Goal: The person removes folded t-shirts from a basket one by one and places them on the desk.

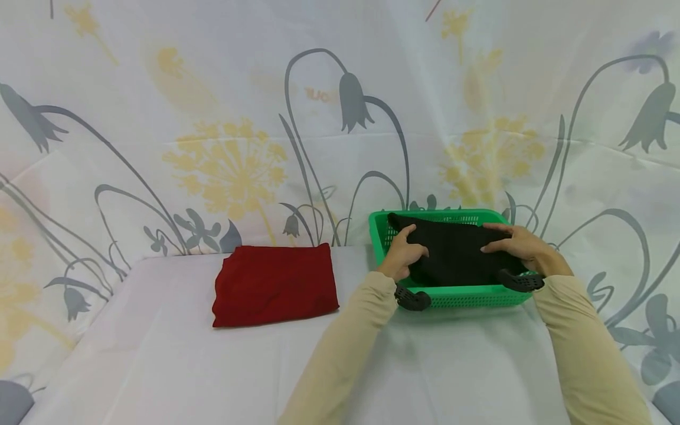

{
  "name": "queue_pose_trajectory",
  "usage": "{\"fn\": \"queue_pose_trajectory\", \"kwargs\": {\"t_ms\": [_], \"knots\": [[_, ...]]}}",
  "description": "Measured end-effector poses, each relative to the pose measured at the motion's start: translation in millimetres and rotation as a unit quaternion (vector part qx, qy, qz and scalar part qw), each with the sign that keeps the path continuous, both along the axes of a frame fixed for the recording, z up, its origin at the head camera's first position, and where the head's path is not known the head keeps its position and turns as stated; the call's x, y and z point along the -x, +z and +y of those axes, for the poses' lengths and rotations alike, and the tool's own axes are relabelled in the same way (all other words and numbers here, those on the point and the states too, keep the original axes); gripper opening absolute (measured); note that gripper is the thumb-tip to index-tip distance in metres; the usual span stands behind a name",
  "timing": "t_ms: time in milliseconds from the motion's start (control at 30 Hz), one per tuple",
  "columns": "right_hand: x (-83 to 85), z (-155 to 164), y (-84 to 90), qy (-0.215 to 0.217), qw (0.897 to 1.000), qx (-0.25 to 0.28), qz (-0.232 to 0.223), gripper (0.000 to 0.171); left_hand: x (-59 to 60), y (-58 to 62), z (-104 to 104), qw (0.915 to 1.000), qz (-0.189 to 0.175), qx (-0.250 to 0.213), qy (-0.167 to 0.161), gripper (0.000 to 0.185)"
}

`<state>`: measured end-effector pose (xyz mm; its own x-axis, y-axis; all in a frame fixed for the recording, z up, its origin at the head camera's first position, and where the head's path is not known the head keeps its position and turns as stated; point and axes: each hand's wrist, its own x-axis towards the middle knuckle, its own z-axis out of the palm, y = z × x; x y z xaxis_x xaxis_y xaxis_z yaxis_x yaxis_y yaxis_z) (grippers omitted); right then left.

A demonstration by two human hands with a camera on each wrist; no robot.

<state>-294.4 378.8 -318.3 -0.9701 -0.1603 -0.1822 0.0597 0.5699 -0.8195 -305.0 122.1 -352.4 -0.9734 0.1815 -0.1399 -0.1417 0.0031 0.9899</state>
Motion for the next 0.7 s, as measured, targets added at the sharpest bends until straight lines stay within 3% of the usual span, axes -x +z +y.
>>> {"fn": "queue_pose_trajectory", "kwargs": {"t_ms": [700], "knots": [[-27.6,-15,19.1,-0.042,0.997,0.056,0.034,0.089,-0.7,17.5,-29,0.9958,0.023,-0.070,-0.054,0.071]]}}
